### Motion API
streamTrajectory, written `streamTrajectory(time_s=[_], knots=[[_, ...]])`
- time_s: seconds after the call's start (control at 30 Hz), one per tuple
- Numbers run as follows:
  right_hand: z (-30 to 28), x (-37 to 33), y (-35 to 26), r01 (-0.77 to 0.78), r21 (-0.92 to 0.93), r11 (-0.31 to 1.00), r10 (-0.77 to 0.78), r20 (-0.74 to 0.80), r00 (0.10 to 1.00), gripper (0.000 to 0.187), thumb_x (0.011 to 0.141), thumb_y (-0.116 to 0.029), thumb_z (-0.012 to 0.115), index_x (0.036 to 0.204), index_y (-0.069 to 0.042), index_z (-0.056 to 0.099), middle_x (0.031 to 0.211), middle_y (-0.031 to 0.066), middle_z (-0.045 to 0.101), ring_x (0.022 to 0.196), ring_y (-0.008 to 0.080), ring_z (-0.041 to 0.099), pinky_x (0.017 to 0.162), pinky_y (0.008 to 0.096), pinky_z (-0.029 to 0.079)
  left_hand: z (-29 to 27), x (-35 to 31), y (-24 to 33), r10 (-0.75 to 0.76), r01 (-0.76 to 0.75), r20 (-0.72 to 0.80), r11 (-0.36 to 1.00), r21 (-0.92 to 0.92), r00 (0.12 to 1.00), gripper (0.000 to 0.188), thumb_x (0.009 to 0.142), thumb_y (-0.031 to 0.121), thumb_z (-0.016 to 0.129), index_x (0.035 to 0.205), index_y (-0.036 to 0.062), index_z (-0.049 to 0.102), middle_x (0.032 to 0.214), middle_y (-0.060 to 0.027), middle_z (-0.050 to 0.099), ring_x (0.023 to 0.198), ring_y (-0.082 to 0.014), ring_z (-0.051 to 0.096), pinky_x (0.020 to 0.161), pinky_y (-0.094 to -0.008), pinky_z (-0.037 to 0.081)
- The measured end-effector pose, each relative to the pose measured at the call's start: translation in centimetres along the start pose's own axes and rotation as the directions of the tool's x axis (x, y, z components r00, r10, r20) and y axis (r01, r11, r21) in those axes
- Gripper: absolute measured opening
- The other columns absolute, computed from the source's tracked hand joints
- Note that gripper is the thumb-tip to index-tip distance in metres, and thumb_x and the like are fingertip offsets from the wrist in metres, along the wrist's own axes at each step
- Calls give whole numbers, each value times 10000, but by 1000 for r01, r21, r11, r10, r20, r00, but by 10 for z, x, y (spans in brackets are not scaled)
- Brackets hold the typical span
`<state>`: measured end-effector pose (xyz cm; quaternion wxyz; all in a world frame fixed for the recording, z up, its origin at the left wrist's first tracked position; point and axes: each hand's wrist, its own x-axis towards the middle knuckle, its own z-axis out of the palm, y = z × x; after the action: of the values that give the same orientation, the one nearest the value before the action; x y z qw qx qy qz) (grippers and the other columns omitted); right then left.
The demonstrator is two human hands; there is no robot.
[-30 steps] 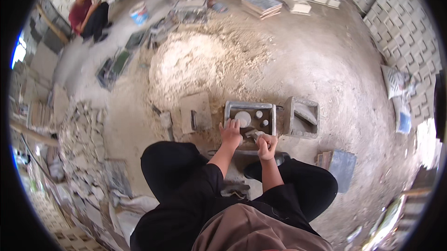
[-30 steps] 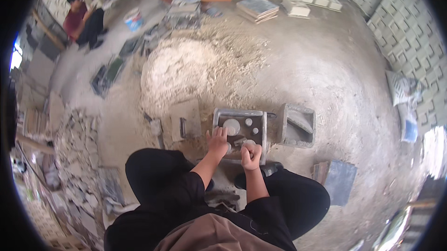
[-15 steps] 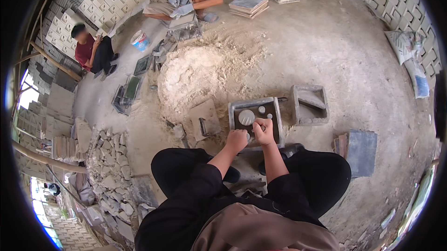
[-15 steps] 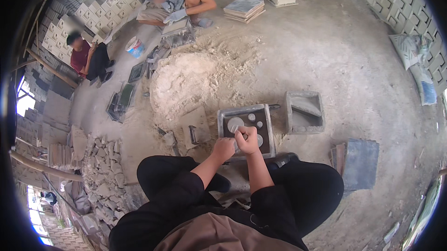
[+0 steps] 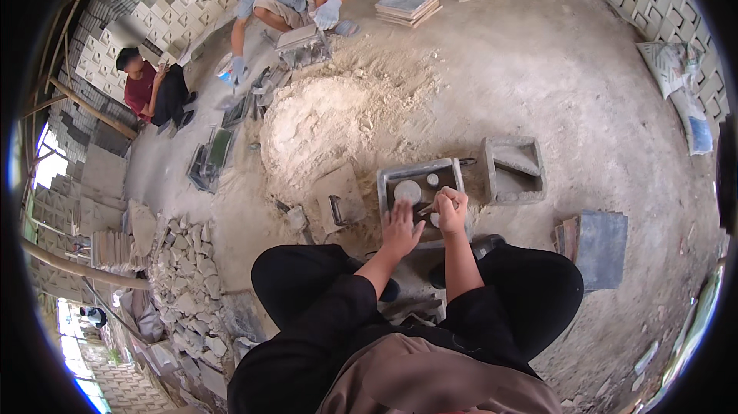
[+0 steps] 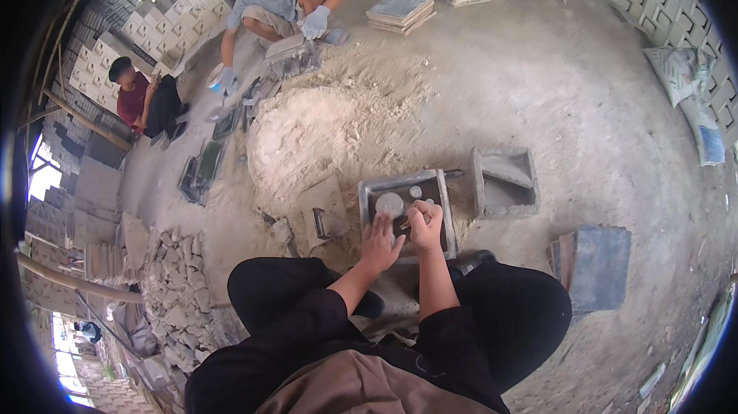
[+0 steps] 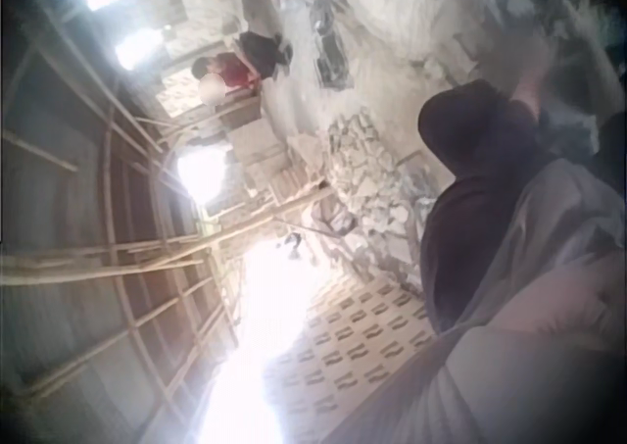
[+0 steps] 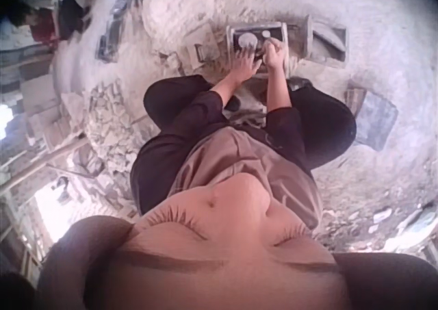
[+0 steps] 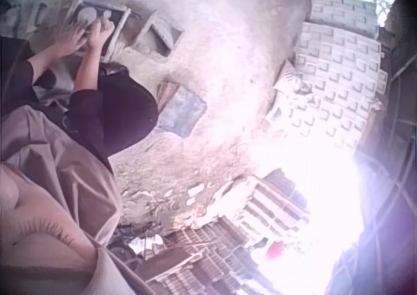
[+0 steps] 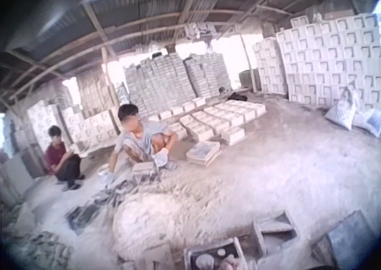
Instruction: The person cleans and levels material inside a square tile mold using a small metal scraper.
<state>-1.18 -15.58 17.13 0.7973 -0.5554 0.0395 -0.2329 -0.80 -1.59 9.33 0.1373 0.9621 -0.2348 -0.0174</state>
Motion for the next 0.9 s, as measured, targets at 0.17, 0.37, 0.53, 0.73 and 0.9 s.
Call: streamTrajectory(time_s=[0.17, 0.37, 0.53, 0.73, 0.9], knots=[[10, -1, 12, 30, -62, 998, -24, 88, 996, 317, 772, -136, 470, 486, -41, 371, 461, 7, 391, 438, 71, 347, 419, 243, 257, 3, 17, -13, -53, 53, -15, 998, -24, 998, 641, 865, 447, 405, 1352, 55, 266, 1428, -142, 221, 1321, -292, 207, 1020, -505, 217], [7, 8, 1, -102, -113, 988, 124, 211, 970, 318, 780, -157, 488, 506, -17, 409, 476, -12, 387, 476, 60, 349, 432, 247, 278, 23, -10, -55, -525, 512, 24, 817, -266, 851, 563, 908, 434, 308, 1335, 66, 314, 1360, -175, 332, 1258, -318, 314, 1001, -459, 274], [35, 12, -44, 11, -12, 1000, -9, 154, 988, 304, 743, -107, 382, 460, 2, 376, 434, 51, 379, 426, 130, 374, 430, 273, 307, 29, -17, -66, -691, 745, 357, 401, -534, 628, 557, 923, 451, 221, 1230, 60, 471, 1202, -209, 497, 1130, -363, 444, 958, -388, 337], [53, 0, -11, 23, -79, 997, -31, -93, 995, 331, 781, -91, 365, 457, -32, 336, 445, 40, 359, 414, 123, 337, 429, 270, 283, 45, -17, -66, -696, 662, 170, 535, -524, 697, 491, 926, 423, 246, 1052, 71, 563, 1080, -191, 558, 999, -370, 508, 833, -447, 406], [86, 7, -40, 100, 58, 993, -84, -234, 969, 322, 768, -72, 392, 467, -34, 284, 465, 28, 376, 446, 107, 324, 469, 266, 320, 42, -17, -62, -728, 578, -39, 575, -579, 684, 385, 922, 375, 312, 1006, 64, 523, 1003, -170, 542, 916, -376, 521, 778, -455, 420]])
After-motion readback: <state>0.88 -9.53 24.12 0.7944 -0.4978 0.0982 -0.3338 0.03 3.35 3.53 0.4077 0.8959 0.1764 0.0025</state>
